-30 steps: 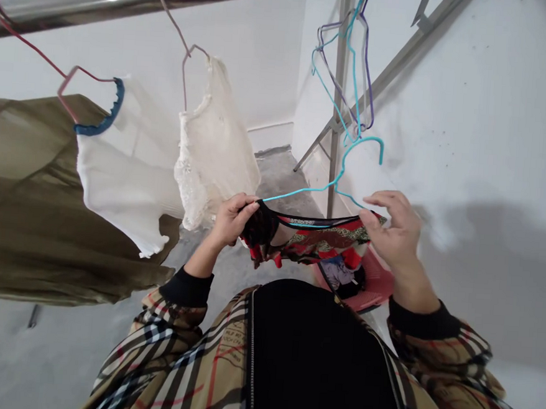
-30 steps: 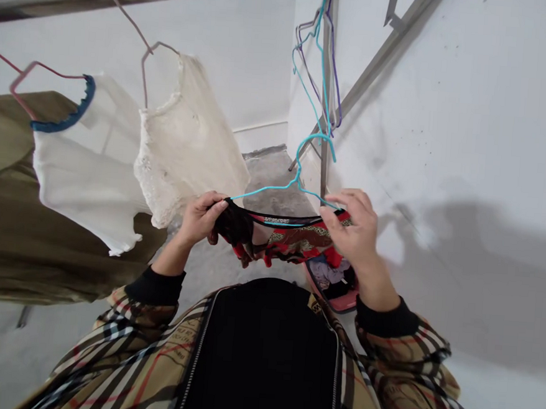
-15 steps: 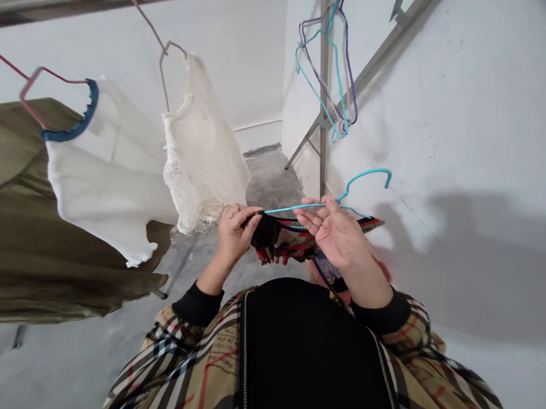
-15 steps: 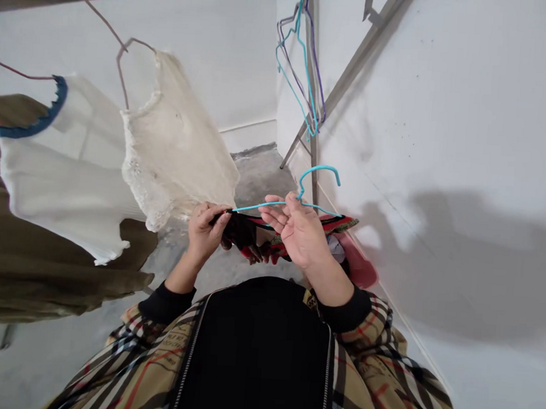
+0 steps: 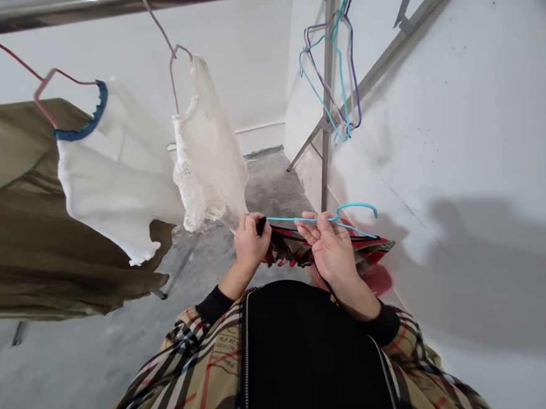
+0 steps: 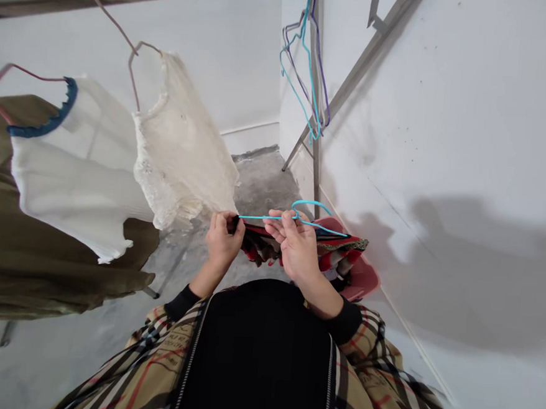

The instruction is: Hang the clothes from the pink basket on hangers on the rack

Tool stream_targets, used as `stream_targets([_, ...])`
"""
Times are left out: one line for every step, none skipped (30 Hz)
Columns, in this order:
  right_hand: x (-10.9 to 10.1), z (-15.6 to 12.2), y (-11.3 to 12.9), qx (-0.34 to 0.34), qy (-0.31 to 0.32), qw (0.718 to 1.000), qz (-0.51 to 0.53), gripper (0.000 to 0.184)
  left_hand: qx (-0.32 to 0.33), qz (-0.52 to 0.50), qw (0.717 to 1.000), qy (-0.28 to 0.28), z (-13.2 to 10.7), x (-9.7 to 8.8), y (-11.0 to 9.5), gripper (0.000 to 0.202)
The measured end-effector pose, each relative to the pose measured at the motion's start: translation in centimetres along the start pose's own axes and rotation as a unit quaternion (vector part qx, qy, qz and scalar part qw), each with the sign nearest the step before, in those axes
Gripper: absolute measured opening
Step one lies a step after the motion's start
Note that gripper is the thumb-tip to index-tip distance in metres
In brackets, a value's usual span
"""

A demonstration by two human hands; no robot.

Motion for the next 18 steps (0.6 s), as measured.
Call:
stream_targets([-0.1,0.0,0.0,-0.004,-0.008,1.000,0.000,0.030,-0.012,-0.029,0.999,0.006,-0.1,0.2,0.3,0.014])
stream_targets([-0.3,0.0,-0.1,-0.008,-0.016,1.000,0.001,0.030,-0.026,-0.059,0.998,0.013,-0.2,0.3,0.6,0.016])
stream_targets([-0.4,0.1,-0.1,-0.011,-0.024,1.000,0.003,0.031,-0.044,-0.089,0.995,0.018,-0.2,0.5,0.9,0.017])
stream_targets([-0.6,0.1,-0.2,-0.014,-0.030,0.999,0.005,0.032,-0.068,-0.122,0.990,0.020,-0.3,0.6,1.3,0.019])
stream_targets([-0.7,0.1,-0.3,-0.015,-0.034,0.999,0.006,0.032,-0.096,-0.156,0.983,0.018,-0.3,0.8,1.7,0.020])
stream_targets([-0.9,0.2,-0.4,-0.015,-0.036,0.999,0.004,0.033,-0.129,-0.196,0.972,0.013,-0.4,1.0,2.1,0.022])
stream_targets([-1.1,0.2,-0.6,-0.016,-0.036,0.999,0.000,0.032,-0.168,-0.239,0.956,0.006,-0.4,1.2,2.4,0.022])
stream_targets([-1.4,0.3,-0.9,-0.019,-0.035,0.999,-0.005,0.032,-0.210,-0.285,0.935,-0.003,-0.4,1.4,2.8,0.022])
stream_targets([-1.6,0.4,-1.1,-0.023,-0.035,0.999,-0.010,0.031,-0.256,-0.332,0.908,-0.012,-0.4,1.6,3.1,0.022])
stream_targets([-2.0,0.5,-1.4,-0.027,-0.036,0.999,-0.013,0.031,-0.300,-0.373,0.878,-0.019,-0.4,1.8,3.3,0.022])
stream_targets([-2.4,0.6,-1.6,-0.030,-0.039,0.999,-0.016,0.031,-0.338,-0.404,0.850,-0.023,-0.4,2.0,3.4,0.023])
stream_targets([-2.8,0.8,-1.8,-0.032,-0.045,0.998,-0.016,0.031,-0.365,-0.426,0.828,-0.024,-0.5,2.1,3.5,0.023])
stream_targets([-3.4,1.0,-1.9,-0.032,-0.055,0.998,-0.014,0.032,-0.383,-0.437,0.814,-0.023,-0.5,2.1,3.5,0.024])
stream_targets([-4.0,1.3,-2.0,-0.029,-0.065,0.997,-0.010,0.033,-0.392,-0.442,0.807,-0.017,-0.5,2.0,3.4,0.024])
stream_targets([-4.7,1.6,-2.1,-0.024,-0.076,0.997,-0.003,0.034,-0.397,-0.443,0.804,-0.007,-0.5,2.0,3.3,0.025])
stream_targets([-5.4,2.0,-2.1,-0.017,-0.086,0.996,0.008,0.034,-0.400,-0.443,0.802,0.006,-0.6,1.9,3.1,0.026])
stream_targets([-6.3,2.4,-2.1,-0.005,-0.097,0.995,0.024,0.033,-0.405,-0.445,0.798,0.019,-0.7,1.8,2.9,0.027])
stream_targets([-7.1,2.9,-2.1,0.011,-0.107,0.993,0.041,0.031,-0.411,-0.447,0.794,0.034,-0.8,1.7,2.7,0.028])
Point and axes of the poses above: each hand's wrist, its own z-axis towards the middle knuckle, its own x-axis out of the palm, y = z × x, the point moved 3 cm from there along z, towards the middle knuckle, and after that the axes turned 9 degrees about -z, right-handed, at the moved point
